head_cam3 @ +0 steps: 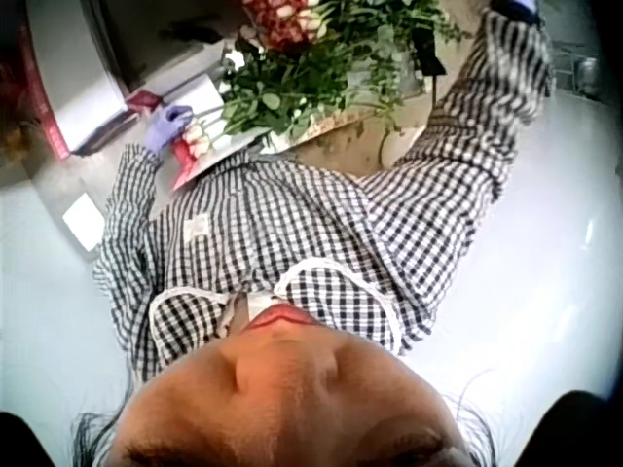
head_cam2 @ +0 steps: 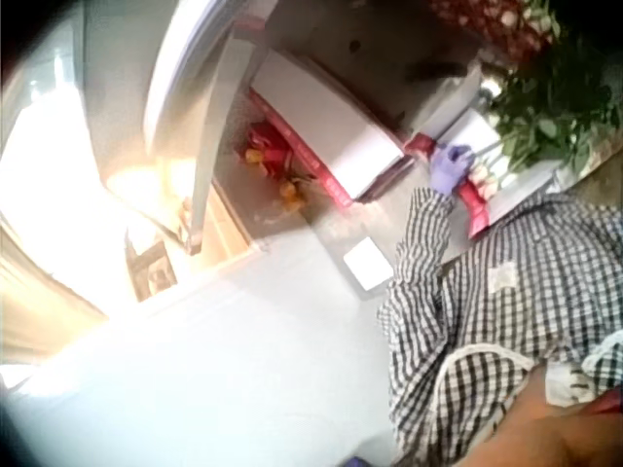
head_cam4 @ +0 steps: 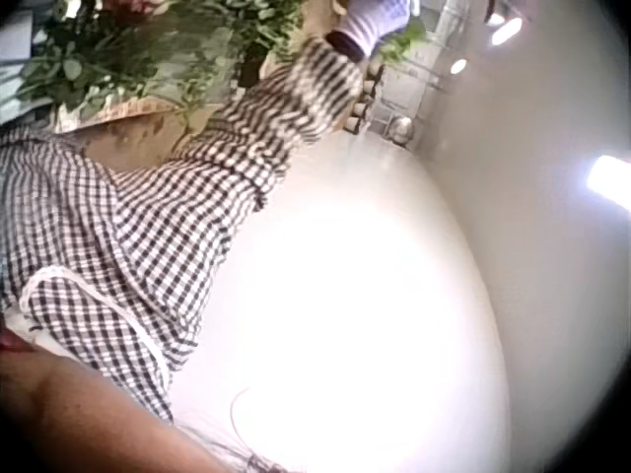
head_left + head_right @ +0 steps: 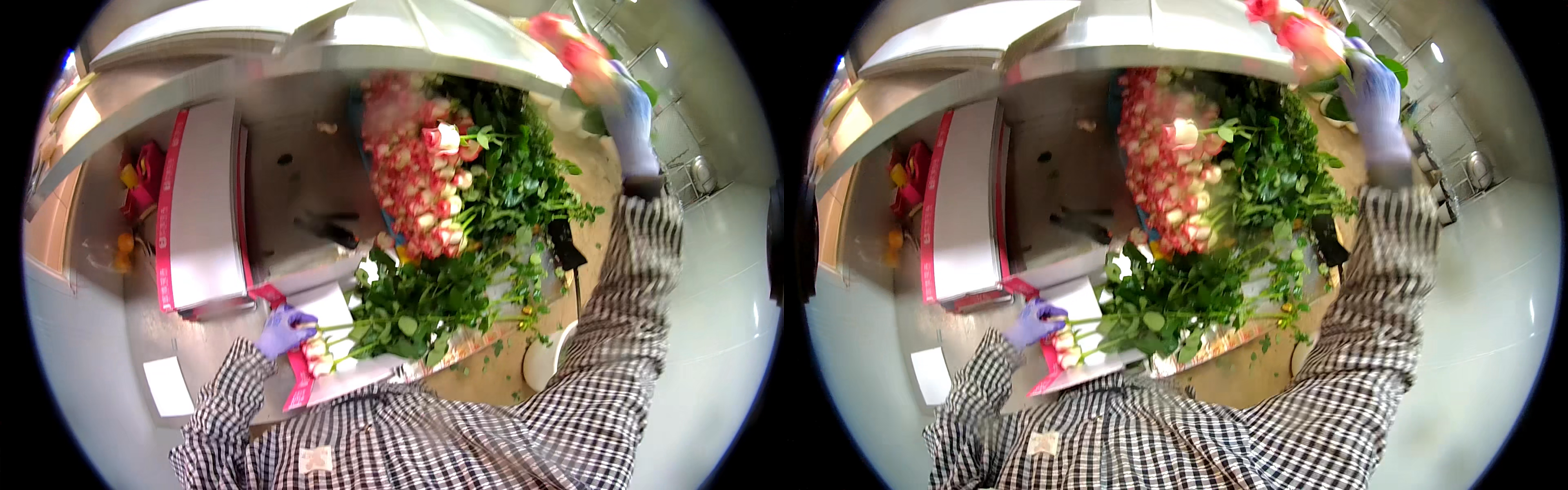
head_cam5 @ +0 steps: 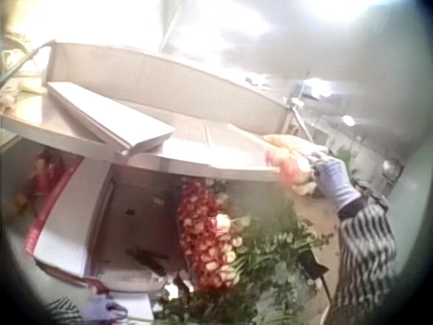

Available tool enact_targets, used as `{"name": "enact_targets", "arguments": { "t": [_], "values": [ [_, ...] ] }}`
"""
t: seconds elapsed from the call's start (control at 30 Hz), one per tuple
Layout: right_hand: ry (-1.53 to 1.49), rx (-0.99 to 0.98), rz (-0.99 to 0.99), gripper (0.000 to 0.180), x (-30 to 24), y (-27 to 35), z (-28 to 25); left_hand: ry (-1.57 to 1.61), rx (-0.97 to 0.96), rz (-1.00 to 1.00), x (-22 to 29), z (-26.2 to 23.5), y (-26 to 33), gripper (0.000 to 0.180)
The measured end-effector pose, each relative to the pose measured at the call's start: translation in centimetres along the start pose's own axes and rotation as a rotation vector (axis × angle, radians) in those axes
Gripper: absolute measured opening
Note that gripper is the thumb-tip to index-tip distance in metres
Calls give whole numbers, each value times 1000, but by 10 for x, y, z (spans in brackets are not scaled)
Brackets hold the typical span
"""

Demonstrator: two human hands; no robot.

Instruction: The person arranges pink and white roses into a rectangular box, trims the stems with shears, wraps the bouquet in clear plastic, and secures it with a rubber band. The person repeats this process for multiple bouquets, placing finished units into a nearby bucket.

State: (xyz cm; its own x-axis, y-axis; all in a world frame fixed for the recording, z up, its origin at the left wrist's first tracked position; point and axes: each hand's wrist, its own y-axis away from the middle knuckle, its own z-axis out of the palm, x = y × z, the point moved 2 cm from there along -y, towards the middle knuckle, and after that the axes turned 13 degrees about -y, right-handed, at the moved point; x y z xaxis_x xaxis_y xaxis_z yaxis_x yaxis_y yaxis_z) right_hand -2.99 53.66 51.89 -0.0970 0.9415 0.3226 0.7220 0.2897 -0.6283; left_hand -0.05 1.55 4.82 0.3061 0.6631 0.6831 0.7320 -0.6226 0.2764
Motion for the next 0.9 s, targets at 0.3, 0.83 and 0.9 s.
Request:
{"name": "enact_targets", "arguments": {
  "t": [0.3, 0.83, 0.9],
  "values": [
    [-755, -498, 60, 37, -247, 134, -9, -101, 106, 35, -5, 12, 2, 34],
    [-886, -877, -24, 52, -401, 258, 230, 36, 299, -103, 3, 15, 16, 85],
    [-841, -923, -1, 52, -407, 252, 229, -31, 255, -71, 2, 12, 13, 84]
  ]
}}
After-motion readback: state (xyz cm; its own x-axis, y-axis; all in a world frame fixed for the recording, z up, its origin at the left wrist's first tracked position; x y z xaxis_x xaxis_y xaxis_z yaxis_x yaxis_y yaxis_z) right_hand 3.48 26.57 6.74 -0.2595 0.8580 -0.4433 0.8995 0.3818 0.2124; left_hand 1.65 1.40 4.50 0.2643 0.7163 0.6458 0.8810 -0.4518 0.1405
